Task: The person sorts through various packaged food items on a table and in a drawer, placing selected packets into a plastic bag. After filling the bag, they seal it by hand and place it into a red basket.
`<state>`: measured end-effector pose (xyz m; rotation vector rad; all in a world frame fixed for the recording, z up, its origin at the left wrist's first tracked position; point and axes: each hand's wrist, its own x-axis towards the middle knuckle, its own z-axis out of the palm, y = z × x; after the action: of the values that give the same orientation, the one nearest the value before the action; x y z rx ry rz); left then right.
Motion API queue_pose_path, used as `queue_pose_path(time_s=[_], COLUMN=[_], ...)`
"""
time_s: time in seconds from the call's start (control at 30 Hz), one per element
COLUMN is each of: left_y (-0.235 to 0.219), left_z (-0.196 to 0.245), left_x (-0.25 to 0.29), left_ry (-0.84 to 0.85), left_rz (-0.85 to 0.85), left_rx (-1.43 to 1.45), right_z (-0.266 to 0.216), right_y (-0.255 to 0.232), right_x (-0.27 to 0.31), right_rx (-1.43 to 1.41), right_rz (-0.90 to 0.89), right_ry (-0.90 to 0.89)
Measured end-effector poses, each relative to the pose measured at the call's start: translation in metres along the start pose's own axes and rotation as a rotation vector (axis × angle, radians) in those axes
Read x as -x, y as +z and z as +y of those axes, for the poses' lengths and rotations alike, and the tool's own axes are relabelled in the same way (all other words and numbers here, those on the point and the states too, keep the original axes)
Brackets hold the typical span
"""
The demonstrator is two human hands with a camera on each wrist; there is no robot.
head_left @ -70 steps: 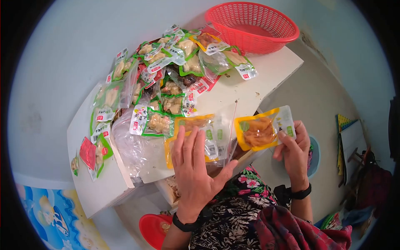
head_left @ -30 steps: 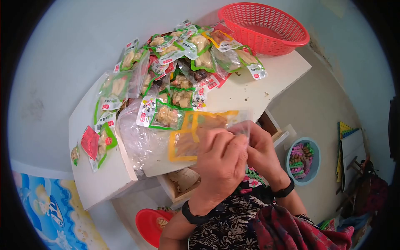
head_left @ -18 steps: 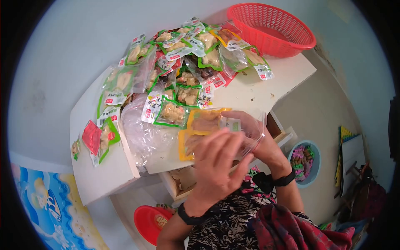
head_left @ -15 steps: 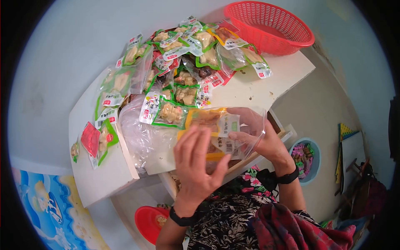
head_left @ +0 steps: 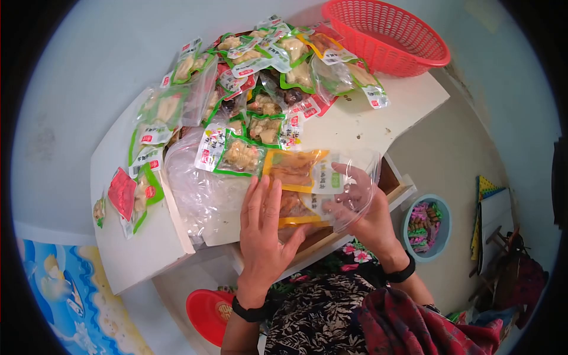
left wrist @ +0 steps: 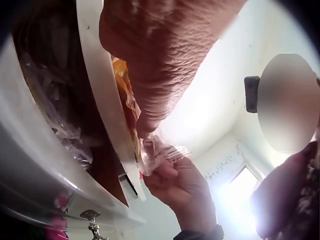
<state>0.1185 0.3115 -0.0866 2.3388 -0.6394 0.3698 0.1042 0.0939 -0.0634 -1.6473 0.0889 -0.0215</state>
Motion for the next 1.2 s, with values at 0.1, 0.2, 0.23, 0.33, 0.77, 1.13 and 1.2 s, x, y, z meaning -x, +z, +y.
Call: queue_pose_path(time_s=[0.1, 0.2, 0.23, 0.33, 0.77, 1.13, 1.2], left_y=[-0.001, 0.002, 0.003, 0.001, 0.004, 0.019, 0.022], left_z=[0.003, 0.007, 0.009, 0.013, 0.033, 0.042, 0.042], left_x=[-0.001, 0.000, 0.001, -0.003, -0.036, -0.032, -0.035], left_ry=[-0.056, -0.087, -0.094, -0.084, 0.170, -0.066, -0.081], left_rz=[-0.033, -0.049, -0.051, -0.031, -0.195, -0.198, -0.170], left_rx=[-0.100, -0.180, -0.194, -0.187, -0.269, -0.468, -0.463], right_z=[-0.005, -0.003, -0.001, 0.009, 0.021, 0.028, 0.025], right_y=[0.000, -0.003, -0.006, -0.010, -0.007, -0.024, -0.022], right_x=[0.009, 0.016, 0.016, 0.014, 0.026, 0.005, 0.004], right_rx=[0.059, -0.002, 0.014, 0.002, -0.049, -0.058, -0.043], right_rz=[-0.074, -0.121, -0.109, -0.050, -0.009, -0.037, -0.002], right_ry=[-0.010, 0.013, 0.023, 0.028, 0.007, 0.001, -0.013])
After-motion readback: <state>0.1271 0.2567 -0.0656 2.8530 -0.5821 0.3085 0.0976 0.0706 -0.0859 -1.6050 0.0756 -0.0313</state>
